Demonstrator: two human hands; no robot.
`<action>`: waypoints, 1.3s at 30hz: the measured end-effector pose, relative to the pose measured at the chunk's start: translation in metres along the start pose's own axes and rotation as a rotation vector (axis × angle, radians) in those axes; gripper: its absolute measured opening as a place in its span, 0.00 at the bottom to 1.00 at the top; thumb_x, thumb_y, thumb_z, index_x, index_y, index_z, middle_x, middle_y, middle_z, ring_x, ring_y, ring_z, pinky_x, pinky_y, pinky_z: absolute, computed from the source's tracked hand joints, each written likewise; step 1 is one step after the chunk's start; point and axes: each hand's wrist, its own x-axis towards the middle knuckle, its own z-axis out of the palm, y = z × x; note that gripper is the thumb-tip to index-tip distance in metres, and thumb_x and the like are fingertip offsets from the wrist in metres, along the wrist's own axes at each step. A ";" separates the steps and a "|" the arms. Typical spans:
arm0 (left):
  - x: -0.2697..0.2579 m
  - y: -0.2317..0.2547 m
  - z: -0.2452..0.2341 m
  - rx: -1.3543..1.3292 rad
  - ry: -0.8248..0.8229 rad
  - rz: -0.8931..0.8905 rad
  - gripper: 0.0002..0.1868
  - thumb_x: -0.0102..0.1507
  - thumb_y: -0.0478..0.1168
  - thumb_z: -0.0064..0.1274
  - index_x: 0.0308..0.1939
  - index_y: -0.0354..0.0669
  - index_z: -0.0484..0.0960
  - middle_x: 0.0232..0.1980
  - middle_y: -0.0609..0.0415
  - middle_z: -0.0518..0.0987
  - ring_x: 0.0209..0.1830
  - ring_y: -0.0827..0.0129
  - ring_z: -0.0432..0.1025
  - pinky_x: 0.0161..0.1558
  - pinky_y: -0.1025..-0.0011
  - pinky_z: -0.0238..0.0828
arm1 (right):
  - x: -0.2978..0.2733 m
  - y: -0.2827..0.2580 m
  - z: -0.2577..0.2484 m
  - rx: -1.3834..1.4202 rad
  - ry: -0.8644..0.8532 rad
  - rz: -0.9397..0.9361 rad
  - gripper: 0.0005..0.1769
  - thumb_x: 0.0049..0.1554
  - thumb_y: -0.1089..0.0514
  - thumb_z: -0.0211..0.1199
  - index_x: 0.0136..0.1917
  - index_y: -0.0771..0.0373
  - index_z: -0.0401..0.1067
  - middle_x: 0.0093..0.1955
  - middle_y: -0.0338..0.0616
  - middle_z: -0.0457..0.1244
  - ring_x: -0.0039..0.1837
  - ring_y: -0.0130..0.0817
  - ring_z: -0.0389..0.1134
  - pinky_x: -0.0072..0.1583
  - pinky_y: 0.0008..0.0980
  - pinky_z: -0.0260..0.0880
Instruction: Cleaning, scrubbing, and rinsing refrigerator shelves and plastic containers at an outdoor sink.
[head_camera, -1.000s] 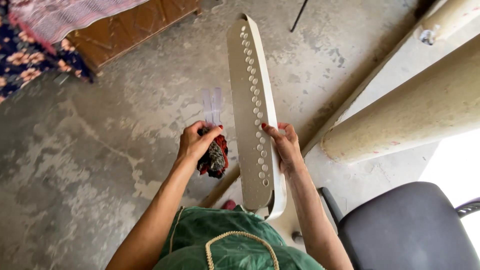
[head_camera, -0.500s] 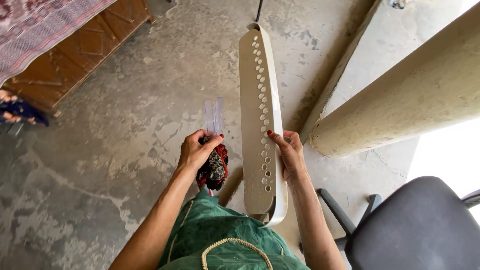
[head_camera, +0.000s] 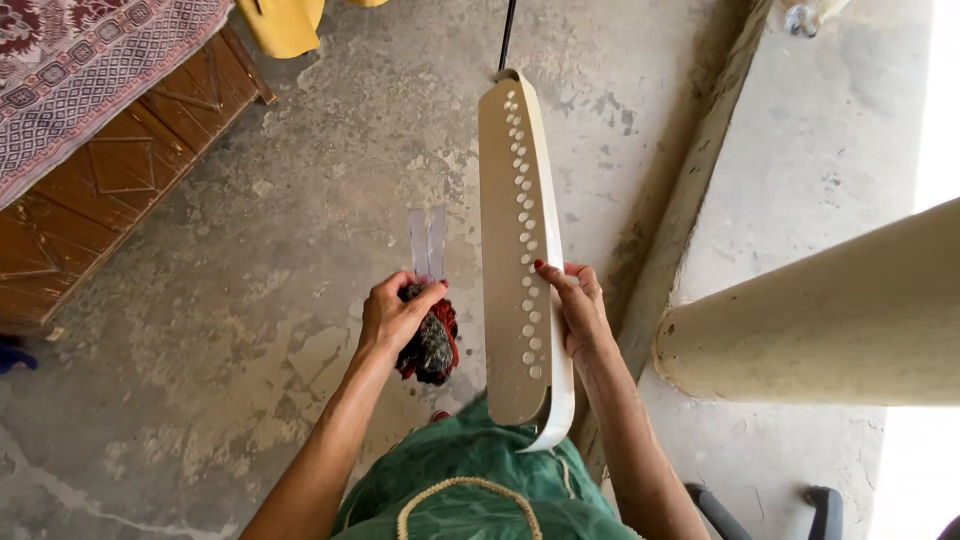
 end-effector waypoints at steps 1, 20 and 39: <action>0.016 0.009 0.002 0.007 -0.008 -0.008 0.18 0.53 0.54 0.66 0.35 0.44 0.87 0.31 0.59 0.85 0.29 0.76 0.77 0.34 0.73 0.72 | 0.007 -0.011 0.008 0.003 0.007 0.010 0.30 0.49 0.50 0.74 0.56 0.61 0.61 0.44 0.54 0.69 0.40 0.37 0.73 0.39 0.37 0.77; 0.360 0.220 0.302 0.021 -0.256 0.066 0.21 0.52 0.55 0.65 0.37 0.43 0.87 0.33 0.52 0.87 0.32 0.67 0.80 0.37 0.67 0.75 | 0.377 -0.245 -0.084 0.044 0.018 0.077 0.34 0.47 0.46 0.75 0.58 0.61 0.61 0.45 0.52 0.68 0.39 0.36 0.72 0.38 0.36 0.77; 0.705 0.409 0.506 0.134 -0.404 0.089 0.21 0.55 0.55 0.63 0.40 0.43 0.87 0.34 0.52 0.88 0.33 0.65 0.82 0.39 0.66 0.77 | 0.737 -0.445 -0.108 0.014 0.199 0.052 0.34 0.47 0.49 0.72 0.60 0.62 0.59 0.47 0.61 0.68 0.39 0.41 0.73 0.36 0.38 0.78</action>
